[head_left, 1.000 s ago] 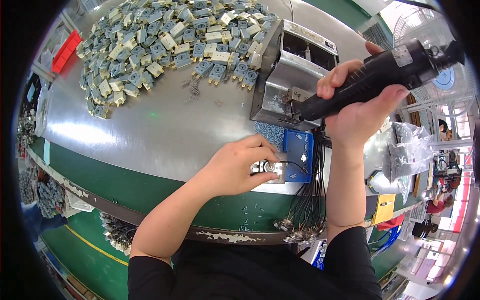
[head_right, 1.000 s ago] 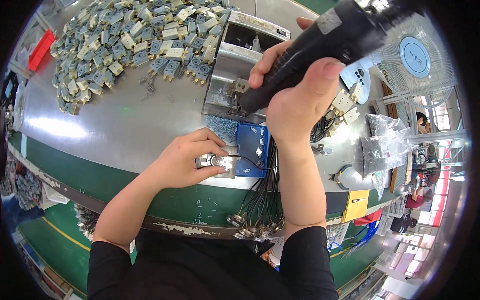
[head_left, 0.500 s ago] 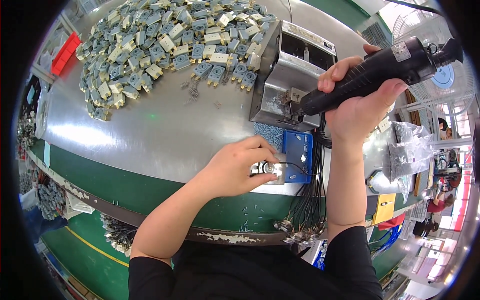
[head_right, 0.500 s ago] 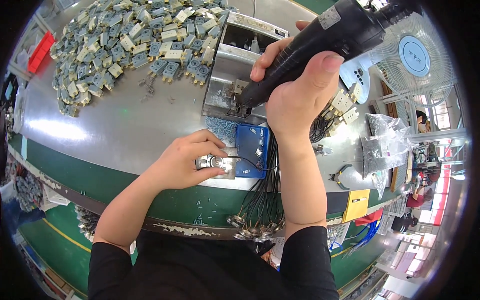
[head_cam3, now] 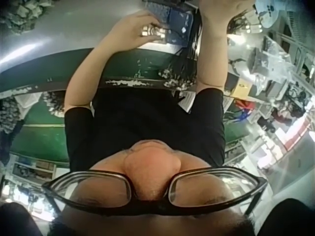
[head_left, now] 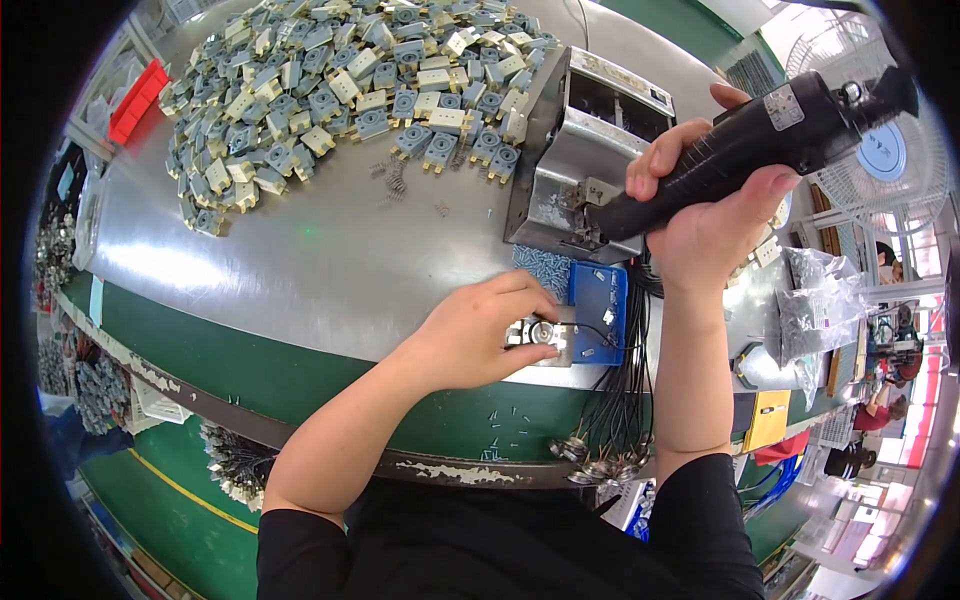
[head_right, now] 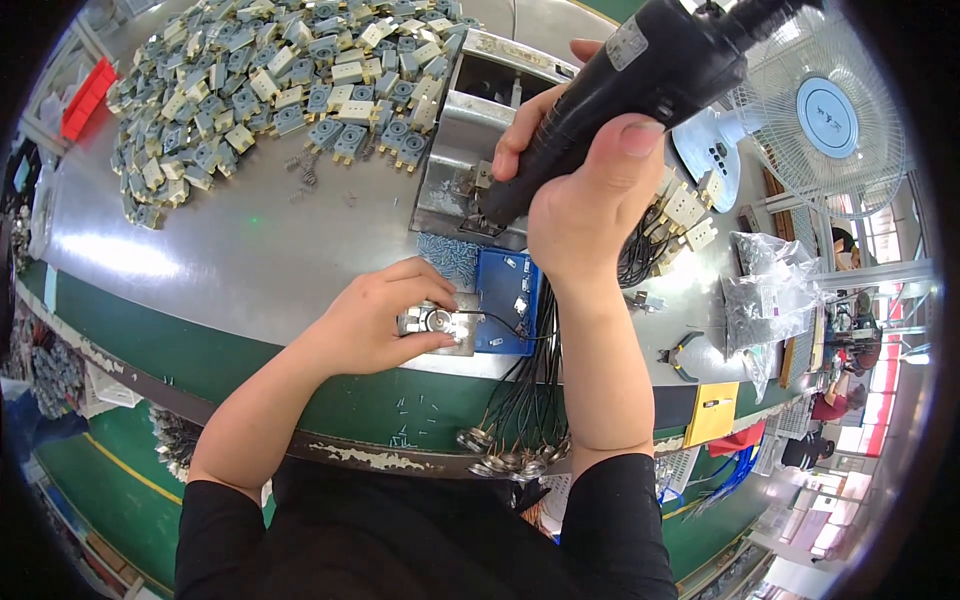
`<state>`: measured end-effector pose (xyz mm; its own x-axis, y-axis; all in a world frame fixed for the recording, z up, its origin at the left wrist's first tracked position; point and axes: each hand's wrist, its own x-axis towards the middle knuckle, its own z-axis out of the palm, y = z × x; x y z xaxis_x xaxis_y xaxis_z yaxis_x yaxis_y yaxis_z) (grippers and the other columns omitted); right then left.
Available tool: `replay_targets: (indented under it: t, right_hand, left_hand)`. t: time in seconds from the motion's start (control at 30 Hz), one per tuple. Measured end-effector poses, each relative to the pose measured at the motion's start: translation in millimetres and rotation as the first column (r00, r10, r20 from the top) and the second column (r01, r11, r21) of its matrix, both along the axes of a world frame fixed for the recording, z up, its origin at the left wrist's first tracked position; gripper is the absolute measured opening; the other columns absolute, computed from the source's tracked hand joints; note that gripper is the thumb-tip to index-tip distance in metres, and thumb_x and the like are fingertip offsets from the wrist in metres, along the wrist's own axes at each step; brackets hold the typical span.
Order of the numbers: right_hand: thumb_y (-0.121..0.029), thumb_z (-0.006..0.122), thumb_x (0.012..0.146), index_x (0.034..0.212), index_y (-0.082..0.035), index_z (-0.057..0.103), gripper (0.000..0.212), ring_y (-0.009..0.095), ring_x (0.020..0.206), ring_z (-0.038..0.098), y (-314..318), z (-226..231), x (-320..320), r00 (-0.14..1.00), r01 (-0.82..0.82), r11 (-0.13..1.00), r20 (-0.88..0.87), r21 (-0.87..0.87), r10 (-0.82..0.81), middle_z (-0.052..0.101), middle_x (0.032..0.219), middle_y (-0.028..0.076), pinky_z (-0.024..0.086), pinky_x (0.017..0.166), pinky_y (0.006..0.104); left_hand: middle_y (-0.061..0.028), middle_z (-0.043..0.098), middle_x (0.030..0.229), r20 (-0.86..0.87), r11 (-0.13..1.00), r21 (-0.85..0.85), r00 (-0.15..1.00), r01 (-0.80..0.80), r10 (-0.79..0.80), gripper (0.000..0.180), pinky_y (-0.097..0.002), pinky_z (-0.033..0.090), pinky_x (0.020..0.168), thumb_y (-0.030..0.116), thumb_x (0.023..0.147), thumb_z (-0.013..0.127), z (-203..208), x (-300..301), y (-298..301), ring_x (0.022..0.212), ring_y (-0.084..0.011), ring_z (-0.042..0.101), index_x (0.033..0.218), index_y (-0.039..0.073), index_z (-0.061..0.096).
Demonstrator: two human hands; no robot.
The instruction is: Assembling small electronic components and securing them with an electric screwdriver on a factory line.
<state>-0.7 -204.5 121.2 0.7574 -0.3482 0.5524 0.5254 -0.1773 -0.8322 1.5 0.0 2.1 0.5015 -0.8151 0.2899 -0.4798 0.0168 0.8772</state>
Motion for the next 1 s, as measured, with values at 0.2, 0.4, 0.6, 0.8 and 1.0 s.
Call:
replay_targets:
  t: [0.2, 0.4, 0.6, 0.8, 1.0]
  right_hand:
    - [-0.092, 0.044, 0.088, 0.153, -0.003, 0.035, 0.110, 0.017, 0.054, 0.053, 29, 7, -40, 0.931, -0.304, 0.905, -0.107, 0.297, 0.348, 0.054, 0.074, 0.007, 0.048, 0.054, 0.0351]
    - [-0.095, 0.046, 0.083, 0.153, -0.003, 0.031, 0.116, 0.020, 0.056, 0.055, 57, -4, -50, 0.949, -0.195, 0.970, -0.223, 0.144, 0.224, 0.054, 0.075, 0.009, 0.049, 0.056, 0.0355]
    - [-0.096, 0.048, 0.081, 0.151, -0.004, 0.031, 0.117, 0.020, 0.058, 0.056, 61, -15, -52, 0.937, -0.206, 0.968, -0.257, 0.145, 0.238, 0.055, 0.077, 0.009, 0.049, 0.058, 0.0363]
    - [-0.104, 0.040, 0.071, 0.141, 0.001, 0.034, 0.126, 0.015, 0.060, 0.059, 59, -27, -53, 0.942, -0.285, 0.919, -0.095, 0.272, 0.321, 0.058, 0.074, 0.007, 0.050, 0.060, 0.0280]
    - [-0.096, 0.050, 0.078, 0.133, -0.008, 0.044, 0.104, 0.018, 0.058, 0.056, 54, -39, -55, 0.909, -0.403, 0.890, -0.022, 0.212, 0.417, 0.055, 0.078, 0.007, 0.049, 0.057, 0.0341]
  left_hand:
    - [-0.0096, 0.069, 0.111, -0.002, 0.998, 0.052, 1.000, -0.026, 0.026, 0.034, -0.0403, 0.057, 0.087, 0.024, 0.083, 0.087, 4, 0, 7, 0.100, -0.0319, 0.070, 0.108, 0.005, 0.071]
    - [-0.0077, 0.067, 0.106, 0.009, 0.999, 0.032, 0.999, -0.040, 0.040, 0.033, -0.0419, 0.056, 0.079, 0.029, 0.085, 0.084, -3, 0, 4, 0.092, -0.0308, 0.070, 0.107, 0.008, 0.073]
    - [-0.0075, 0.067, 0.104, 0.016, 0.998, 0.021, 0.998, -0.064, 0.064, 0.033, -0.0420, 0.056, 0.078, 0.029, 0.085, 0.084, -5, -3, 5, 0.088, -0.0300, 0.070, 0.105, 0.006, 0.073]
    - [-0.0070, 0.067, 0.105, -0.056, 0.999, 0.029, 0.998, -0.034, 0.035, 0.032, -0.0418, 0.056, 0.078, 0.031, 0.086, 0.084, -2, -3, 3, 0.088, -0.0292, 0.071, 0.105, 0.007, 0.073]
    - [-0.0080, 0.067, 0.104, -0.011, 0.999, 0.034, 1.000, -0.028, 0.028, 0.031, -0.0431, 0.056, 0.079, 0.030, 0.086, 0.083, -5, -1, 4, 0.089, -0.0312, 0.071, 0.105, 0.008, 0.073]
